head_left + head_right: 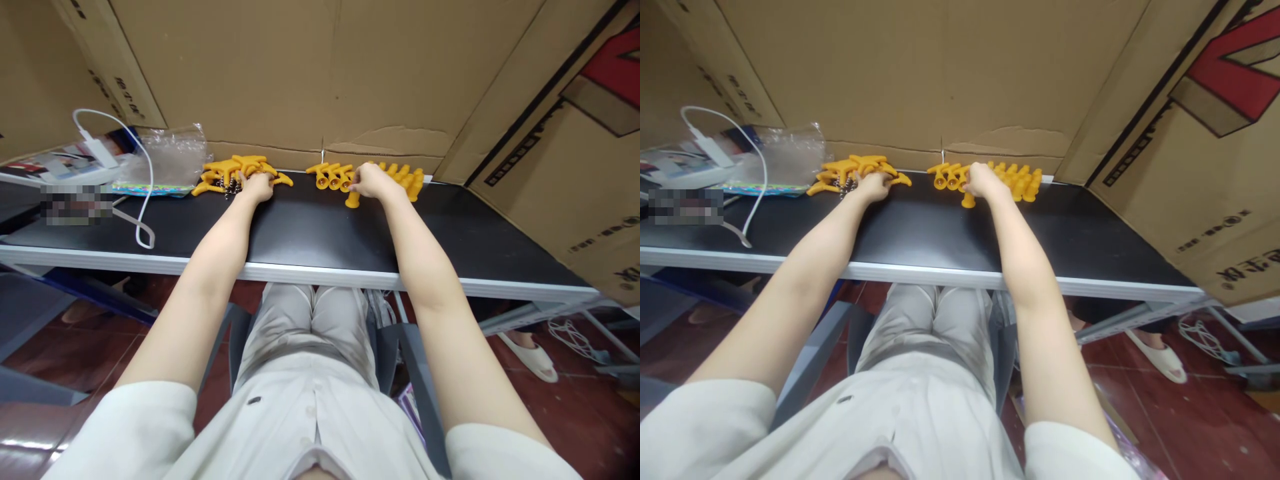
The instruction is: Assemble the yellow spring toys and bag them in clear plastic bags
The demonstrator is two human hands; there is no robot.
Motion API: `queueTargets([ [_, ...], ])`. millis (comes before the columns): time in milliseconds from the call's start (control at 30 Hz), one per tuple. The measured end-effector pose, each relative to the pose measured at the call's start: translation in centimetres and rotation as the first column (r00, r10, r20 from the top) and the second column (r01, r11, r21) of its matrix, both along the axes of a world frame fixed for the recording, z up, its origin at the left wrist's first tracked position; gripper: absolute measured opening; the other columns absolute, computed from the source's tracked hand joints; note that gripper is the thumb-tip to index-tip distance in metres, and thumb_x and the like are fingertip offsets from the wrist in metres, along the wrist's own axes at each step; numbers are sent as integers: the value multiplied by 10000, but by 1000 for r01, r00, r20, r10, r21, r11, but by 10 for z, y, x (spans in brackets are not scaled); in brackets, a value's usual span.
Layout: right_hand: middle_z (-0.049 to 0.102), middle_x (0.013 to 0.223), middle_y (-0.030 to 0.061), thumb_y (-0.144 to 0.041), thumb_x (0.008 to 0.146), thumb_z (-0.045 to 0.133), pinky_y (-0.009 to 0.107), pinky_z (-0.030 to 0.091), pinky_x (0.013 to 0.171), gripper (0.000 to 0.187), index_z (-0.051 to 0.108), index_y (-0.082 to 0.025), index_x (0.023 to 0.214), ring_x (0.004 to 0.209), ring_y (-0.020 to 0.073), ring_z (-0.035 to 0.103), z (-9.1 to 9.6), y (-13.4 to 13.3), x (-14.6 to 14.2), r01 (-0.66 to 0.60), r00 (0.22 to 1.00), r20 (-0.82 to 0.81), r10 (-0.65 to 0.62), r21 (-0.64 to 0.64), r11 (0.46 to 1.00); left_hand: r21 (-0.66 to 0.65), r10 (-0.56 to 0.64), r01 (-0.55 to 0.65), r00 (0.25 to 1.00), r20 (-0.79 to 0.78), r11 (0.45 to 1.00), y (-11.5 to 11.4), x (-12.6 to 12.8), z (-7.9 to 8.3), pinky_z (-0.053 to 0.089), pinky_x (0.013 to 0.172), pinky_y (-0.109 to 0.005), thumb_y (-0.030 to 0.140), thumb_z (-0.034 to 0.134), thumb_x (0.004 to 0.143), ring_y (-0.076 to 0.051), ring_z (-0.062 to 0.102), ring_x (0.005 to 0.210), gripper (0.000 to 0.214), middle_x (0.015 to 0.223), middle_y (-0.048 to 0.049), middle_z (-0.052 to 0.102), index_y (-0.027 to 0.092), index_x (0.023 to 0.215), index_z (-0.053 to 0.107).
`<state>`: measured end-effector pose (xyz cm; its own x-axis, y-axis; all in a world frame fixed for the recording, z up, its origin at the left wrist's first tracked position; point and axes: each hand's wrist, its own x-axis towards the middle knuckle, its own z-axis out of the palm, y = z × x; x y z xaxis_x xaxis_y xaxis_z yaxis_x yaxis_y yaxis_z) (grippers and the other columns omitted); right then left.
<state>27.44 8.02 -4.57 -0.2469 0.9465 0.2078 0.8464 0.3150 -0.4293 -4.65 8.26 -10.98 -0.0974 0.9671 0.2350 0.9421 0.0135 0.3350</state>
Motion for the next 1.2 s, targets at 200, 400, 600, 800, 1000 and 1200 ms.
queueTargets([
  [200,752,905,64,-152,844,818,437,585,1043,112,709,-174,834,1006,264,731,-13,-4,-27,-93,992,-82,97,50,994,20,-71,69,992,103,997,4,10,2,519,1192,-423,242,773,865,-354,731,1298,154,1260,-174,833,185,996,714],
  [400,716,948,34,-169,800,868,352,539,945,245,635,-186,877,936,214,671,-32,-6,-48,-91,990,-109,93,20,996,32,-113,109,976,185,994,-2,31,4,518,1155,-396,72,760,847,-351,738,1287,241,1298,-227,796,155,1055,670],
  [600,644,907,7,-220,881,856,312,502,889,314,546,-206,838,871,176,614,-38,-18,-61,-113,992,-70,109,-68,991,93,-105,79,943,316,992,-4,39,3,542,1127,-404,-52,673,748,-316,760,1163,440,1150,-138,794,150,1139,688],
  [800,771,1155,154,-223,999,743,355,545,986,127,705,-115,1054,1091,278,726,-39,-21,-63,-177,982,68,178,-23,984,257,-149,-38,731,666,966,0,52,7,556,1108,-384,0,695,789,-244,753,1084,360,915,-18,678,196,1086,639],
  [1000,697,1452,268,-17,921,638,493,524,1191,425,732,-35,1335,1382,416,670,-38,-15,-59,-191,952,268,146,152,970,192,-121,-189,330,936,963,-7,73,26,611,907,-301,86,757,867,-201,810,1002,373,931,15,684,243,1144,563],
  [1200,730,1420,239,-17,901,638,480,545,1180,459,760,-39,1343,1359,407,694,-38,-7,-51,-207,951,264,159,163,965,142,-142,-221,16,990,965,-15,79,38,632,856,-243,20,674,891,-152,818,978,458,960,26,714,281,1233,518],
])
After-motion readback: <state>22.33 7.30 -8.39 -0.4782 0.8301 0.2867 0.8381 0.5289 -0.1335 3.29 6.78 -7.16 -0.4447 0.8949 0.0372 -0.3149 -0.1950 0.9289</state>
